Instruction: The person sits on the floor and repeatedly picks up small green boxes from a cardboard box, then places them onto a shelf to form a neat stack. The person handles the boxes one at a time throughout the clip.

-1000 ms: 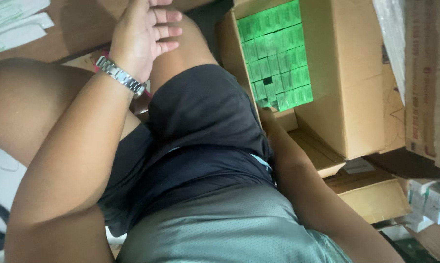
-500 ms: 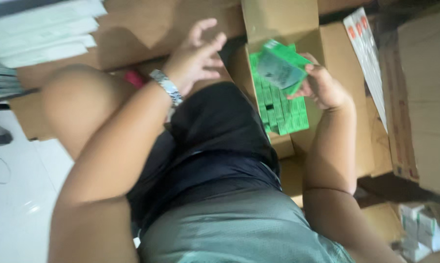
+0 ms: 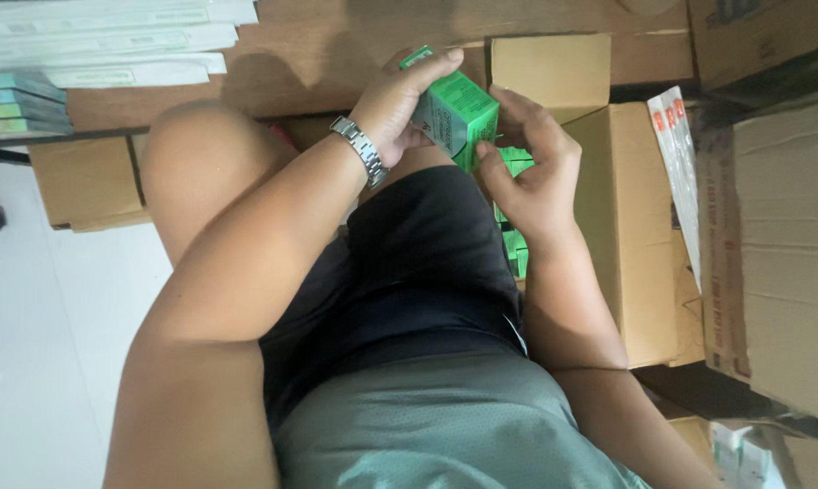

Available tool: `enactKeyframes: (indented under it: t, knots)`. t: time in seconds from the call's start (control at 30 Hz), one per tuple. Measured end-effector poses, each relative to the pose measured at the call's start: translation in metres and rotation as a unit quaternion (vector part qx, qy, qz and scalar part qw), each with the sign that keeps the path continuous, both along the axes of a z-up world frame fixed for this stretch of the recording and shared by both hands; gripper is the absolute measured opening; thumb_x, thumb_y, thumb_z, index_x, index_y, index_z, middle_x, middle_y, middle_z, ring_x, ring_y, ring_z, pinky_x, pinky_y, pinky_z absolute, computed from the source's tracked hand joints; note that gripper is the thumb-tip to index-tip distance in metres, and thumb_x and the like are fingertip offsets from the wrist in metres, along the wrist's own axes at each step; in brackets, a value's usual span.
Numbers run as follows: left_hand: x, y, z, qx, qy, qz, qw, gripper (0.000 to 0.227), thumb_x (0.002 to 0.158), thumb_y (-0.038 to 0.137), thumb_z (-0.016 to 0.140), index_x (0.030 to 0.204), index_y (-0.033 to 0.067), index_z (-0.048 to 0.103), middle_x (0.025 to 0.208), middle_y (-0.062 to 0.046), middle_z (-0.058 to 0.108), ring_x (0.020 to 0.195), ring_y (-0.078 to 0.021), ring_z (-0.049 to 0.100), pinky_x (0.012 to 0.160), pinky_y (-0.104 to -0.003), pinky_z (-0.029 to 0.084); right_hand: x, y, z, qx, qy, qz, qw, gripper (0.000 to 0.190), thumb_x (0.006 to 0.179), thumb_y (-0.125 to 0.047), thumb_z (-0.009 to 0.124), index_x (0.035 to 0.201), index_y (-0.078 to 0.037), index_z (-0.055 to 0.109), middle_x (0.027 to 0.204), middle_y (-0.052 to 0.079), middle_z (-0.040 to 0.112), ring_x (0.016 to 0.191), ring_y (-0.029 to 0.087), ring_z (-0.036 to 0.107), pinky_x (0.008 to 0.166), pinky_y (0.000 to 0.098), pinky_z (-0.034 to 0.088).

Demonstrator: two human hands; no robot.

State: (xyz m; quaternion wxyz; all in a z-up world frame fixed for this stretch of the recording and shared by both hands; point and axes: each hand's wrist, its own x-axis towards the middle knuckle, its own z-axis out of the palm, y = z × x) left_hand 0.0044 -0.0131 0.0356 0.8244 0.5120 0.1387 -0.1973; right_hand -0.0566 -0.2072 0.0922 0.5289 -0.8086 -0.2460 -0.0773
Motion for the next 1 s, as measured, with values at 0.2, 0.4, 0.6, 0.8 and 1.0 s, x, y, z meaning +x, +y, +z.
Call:
enactKeyframes:
  t: [0.2, 0.4, 0.6, 0.8, 1.0]
  knots:
    - [-0.003, 0.001, 0.006, -0.023, -0.017, 0.016, 0.999, 0.063, 0.072, 0.049, 0.080, 0.120, 0.0144, 0.057, 0.104, -0.005, 0.070, 0.093, -0.0182, 0.074, 0.076, -0.043, 0.068, 0.000, 0.001, -0.005, -0.088, -0.094, -0.031, 0.991, 0.063, 0.084, 0.005, 0.079, 0.142, 0.005, 0.055, 0.113, 0.018, 0.072, 0.102, 0.022, 0.075, 0.090, 0.0319, 0.064]
    - [0.003, 0.002, -0.010, -0.039, -0.025, -0.003, 0.999, 0.052, 0.075, 0.044, 0.078, 0.110, 0.0106, 0.061, 0.098, -0.008, 0.071, 0.088, -0.0226, 0.076, 0.075, -0.047, 0.066, -0.004, 0.001, -0.015, -0.098, -0.103, -0.083, 0.986, 0.053, 0.087, 0.009, 0.061, 0.139, 0.006, 0.048, 0.103, 0.015, 0.071, 0.078, 0.015, 0.067, 0.074, 0.0257, 0.056]
    - [0.004, -0.001, -0.019, -0.136, 0.007, -0.128, 0.982, 0.051, 0.084, 0.050, 0.070, 0.110, 0.0063, 0.064, 0.103, -0.012, 0.072, 0.097, -0.0243, 0.074, 0.087, -0.044, 0.064, -0.018, -0.010, -0.002, 0.065, 0.023, 0.009, 0.998, 0.050, 0.091, 0.010, 0.041, 0.141, 0.007, 0.047, 0.097, 0.011, 0.068, 0.084, 0.009, 0.061, 0.079, 0.0202, 0.048]
    - [-0.001, 0.001, -0.015, -0.156, 0.042, -0.163, 0.973, 0.054, 0.086, 0.052, 0.065, 0.112, 0.0040, 0.064, 0.106, -0.014, 0.073, 0.095, -0.0260, 0.074, 0.087, -0.047, 0.063, -0.017, -0.005, 0.003, 0.043, -0.020, 0.000, 0.999, 0.047, 0.097, 0.003, 0.046, 0.143, 0.006, 0.051, 0.114, 0.015, 0.062, 0.092, 0.014, 0.061, 0.088, 0.0253, 0.049]
    - [0.001, 0.000, -0.013, -0.184, 0.046, -0.154, 0.970, 0.060, 0.091, 0.056, 0.060, 0.118, 0.0022, 0.064, 0.111, -0.017, 0.073, 0.101, -0.0279, 0.075, 0.091, -0.047, 0.064, -0.016, 0.002, -0.005, 0.018, -0.089, -0.015, 0.996, 0.041, 0.109, -0.006, 0.051, 0.149, 0.001, 0.047, 0.142, 0.017, 0.055, 0.130, 0.024, 0.057, 0.116, 0.0331, 0.045]
